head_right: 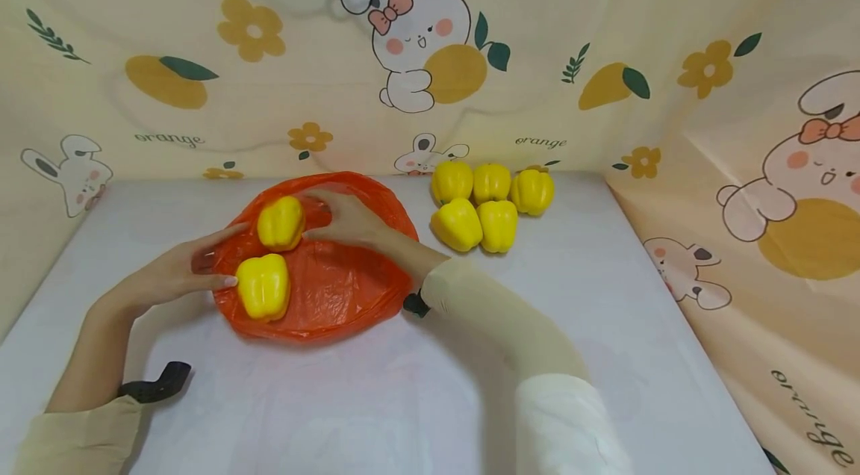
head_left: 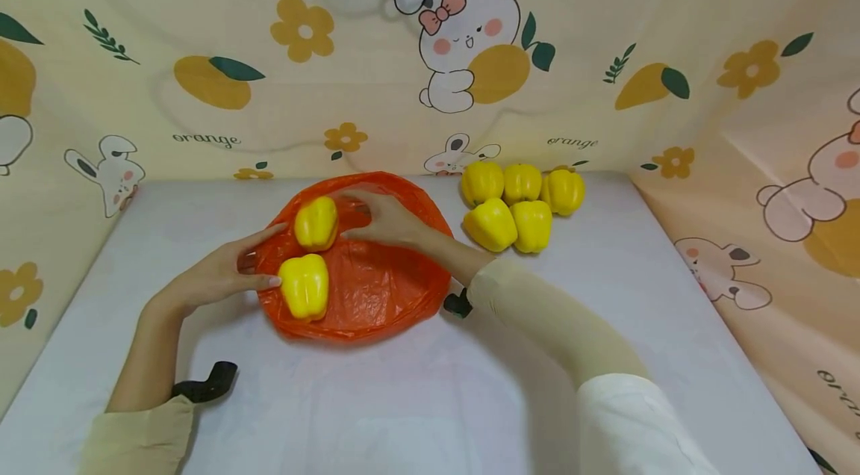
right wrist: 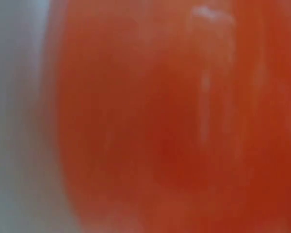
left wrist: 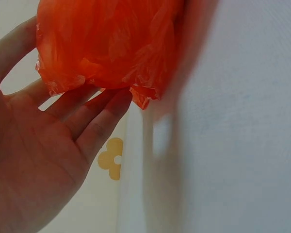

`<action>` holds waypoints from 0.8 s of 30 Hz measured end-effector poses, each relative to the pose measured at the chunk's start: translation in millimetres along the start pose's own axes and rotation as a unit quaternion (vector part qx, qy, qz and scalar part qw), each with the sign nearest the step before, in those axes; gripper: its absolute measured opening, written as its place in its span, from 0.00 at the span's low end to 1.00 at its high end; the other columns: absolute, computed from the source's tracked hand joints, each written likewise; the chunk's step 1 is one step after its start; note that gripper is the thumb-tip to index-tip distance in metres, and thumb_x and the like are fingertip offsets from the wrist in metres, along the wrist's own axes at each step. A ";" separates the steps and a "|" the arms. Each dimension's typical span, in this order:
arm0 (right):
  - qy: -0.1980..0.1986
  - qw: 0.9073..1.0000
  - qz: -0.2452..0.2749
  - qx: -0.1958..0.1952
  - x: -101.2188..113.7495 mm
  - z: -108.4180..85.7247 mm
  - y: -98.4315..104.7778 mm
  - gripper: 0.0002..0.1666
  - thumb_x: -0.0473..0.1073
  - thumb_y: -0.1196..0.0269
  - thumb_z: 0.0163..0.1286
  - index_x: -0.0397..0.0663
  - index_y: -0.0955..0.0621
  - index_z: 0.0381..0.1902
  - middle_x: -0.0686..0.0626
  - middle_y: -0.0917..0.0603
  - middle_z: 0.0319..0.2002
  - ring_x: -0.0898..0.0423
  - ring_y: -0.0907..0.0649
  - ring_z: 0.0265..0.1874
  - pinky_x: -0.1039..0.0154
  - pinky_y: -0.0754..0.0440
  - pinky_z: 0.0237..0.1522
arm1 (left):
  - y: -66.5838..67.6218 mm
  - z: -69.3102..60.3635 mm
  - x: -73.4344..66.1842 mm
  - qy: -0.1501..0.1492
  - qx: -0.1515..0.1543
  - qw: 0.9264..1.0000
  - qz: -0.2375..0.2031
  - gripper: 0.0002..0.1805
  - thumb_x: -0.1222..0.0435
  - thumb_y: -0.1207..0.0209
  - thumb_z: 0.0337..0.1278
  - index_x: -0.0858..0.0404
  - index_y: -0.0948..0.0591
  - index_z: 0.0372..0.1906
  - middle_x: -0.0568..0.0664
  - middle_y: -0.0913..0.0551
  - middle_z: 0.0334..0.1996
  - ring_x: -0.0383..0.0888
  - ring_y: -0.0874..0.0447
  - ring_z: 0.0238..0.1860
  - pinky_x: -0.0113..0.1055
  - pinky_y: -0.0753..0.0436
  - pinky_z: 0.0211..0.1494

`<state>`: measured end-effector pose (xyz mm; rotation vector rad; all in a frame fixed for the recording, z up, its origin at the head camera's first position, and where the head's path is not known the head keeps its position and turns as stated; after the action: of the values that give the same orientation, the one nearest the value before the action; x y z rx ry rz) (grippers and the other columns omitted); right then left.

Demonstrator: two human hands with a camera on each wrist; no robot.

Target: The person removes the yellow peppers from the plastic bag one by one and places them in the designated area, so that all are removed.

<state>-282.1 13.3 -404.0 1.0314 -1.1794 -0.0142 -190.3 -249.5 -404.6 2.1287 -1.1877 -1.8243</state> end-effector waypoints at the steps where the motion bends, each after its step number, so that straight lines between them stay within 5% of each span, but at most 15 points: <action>1: -0.004 1.000 -0.004 0.000 0.3 1.6 -2.0 0.42 0.51 0.30 0.65 0.59 0.34 0.74 0.54 0.29 0.70 0.54 0.30 0.68 0.58 0.28 0.67 | 0.0 0.0 0.4 0.000 0.000 1.000 0.000 0.49 0.52 0.33 0.58 0.50 0.48 0.80 0.67 0.46 0.76 0.68 0.48 0.72 0.70 0.38 0.66; 8: -0.019 0.999 -0.032 -0.011 5.9 9.6 -10.4 0.48 0.56 0.28 0.62 0.58 0.36 0.76 0.56 0.30 0.70 0.57 0.29 0.67 0.61 0.29 0.67 | 0.4 -0.3 -0.3 -0.010 -0.001 1.000 0.004 0.48 0.52 0.34 0.59 0.52 0.46 0.79 0.66 0.45 0.75 0.67 0.47 0.72 0.71 0.40 0.66; 17: -0.045 0.998 0.027 -0.018 5.6 17.2 -24.1 0.51 0.59 0.27 0.59 0.65 0.38 0.76 0.61 0.32 0.70 0.60 0.32 0.66 0.59 0.29 0.67 | 0.4 0.4 -0.4 -0.016 0.001 1.000 0.008 0.46 0.52 0.35 0.61 0.50 0.45 0.79 0.66 0.45 0.75 0.67 0.48 0.72 0.72 0.40 0.66; 24: -0.053 0.997 0.020 -0.048 6.3 24.2 -34.6 0.53 0.55 0.25 0.58 0.56 0.39 0.76 0.55 0.28 0.67 0.60 0.28 0.62 0.64 0.28 0.65 | 0.5 1.1 -1.3 -0.025 -0.001 1.000 0.006 0.46 0.53 0.34 0.60 0.51 0.44 0.79 0.67 0.44 0.75 0.67 0.46 0.72 0.72 0.41 0.67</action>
<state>-281.0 -25.3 -422.1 0.9316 -1.2840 -0.0934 -191.5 -248.7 -403.6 2.0832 -1.2062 -1.8822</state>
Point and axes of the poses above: each hand's wrist, its own z-axis towards the middle knuckle, its own y-axis out of the back of the hand, x = y × z, the point moved 3 cm from there along z, towards the middle knuckle
